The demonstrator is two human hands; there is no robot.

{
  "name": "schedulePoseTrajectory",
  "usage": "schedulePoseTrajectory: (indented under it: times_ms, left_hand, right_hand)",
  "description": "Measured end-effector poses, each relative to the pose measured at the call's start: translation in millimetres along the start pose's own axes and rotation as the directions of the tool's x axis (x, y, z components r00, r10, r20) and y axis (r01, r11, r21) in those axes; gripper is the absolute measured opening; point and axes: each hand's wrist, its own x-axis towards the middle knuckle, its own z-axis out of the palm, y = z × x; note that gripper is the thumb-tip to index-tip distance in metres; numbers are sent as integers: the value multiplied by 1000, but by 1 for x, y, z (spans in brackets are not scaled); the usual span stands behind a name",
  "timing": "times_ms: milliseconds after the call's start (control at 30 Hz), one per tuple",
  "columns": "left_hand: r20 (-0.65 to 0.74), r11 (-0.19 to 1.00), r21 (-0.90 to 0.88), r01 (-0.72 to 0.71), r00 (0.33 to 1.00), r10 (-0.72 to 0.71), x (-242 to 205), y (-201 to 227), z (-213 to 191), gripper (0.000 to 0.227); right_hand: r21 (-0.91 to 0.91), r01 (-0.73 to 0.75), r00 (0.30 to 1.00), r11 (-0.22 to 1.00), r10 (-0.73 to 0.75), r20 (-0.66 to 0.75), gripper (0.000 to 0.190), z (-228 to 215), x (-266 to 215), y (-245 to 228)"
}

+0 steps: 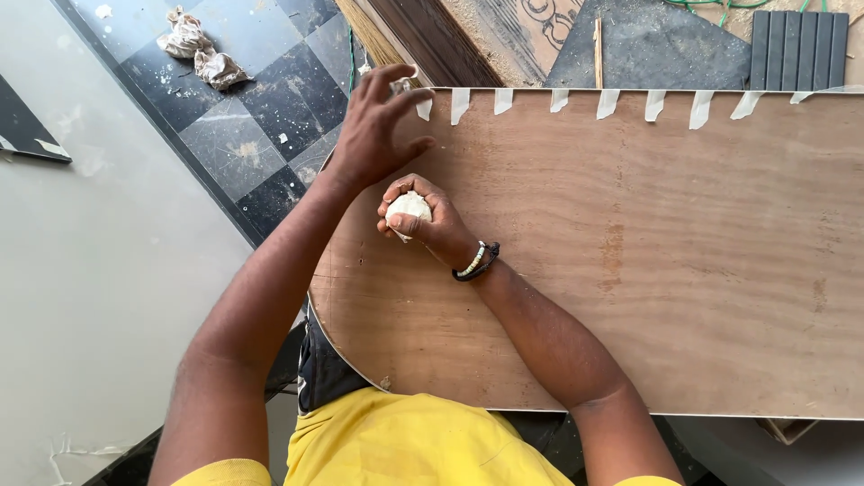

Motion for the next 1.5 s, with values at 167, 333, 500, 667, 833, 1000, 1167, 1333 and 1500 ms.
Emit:
schedulePoseTrajectory:
  times_ms: [167,333,500,667,833,1000,1167,1333,1500]
  left_hand:
    - [72,999,-12,50,996,-49,-3,-15,20,28]
    - [97,990,-68,122,989,-115,-1,-26,36,10]
    - [58,677,-461,574,781,-622,19,-33,38,19]
    - [-47,716,-381,585,761,-647,23,-54,62,28]
    - [185,603,-543,585,783,-594,15,-66,55,37]
    - [190,787,-372,493,870,-455,22,-49,43,34]
    - [347,689,-309,656,752,-561,30,-70,54,36]
    - [549,532,-211,820,550,-630,39,-95,74,46]
    - [662,716,286,636,409,-628,50,-136,120,60]
  right_hand:
    - [24,8,1000,1000,-8,7,40,0,-2,1]
    - [-18,20,1000,1000,-20,-1,41,0,-1,1]
    - [36,-8,1000,999,8,0,42,0,-1,1]
    - [51,-25,1000,998,25,2,42,-2,1,3]
    - [63,-27,1000,998,27,9,42,-3,1,3]
    - [49,-14,1000,999,14,1,43,-2,1,3]
    - [54,-29,1000,998,30,-7,41,-2,0,3]
    - [49,-46,999,998,47,-12,41,-2,0,2]
    - [66,-65,998,996,66,-15,42,-3,1,3]
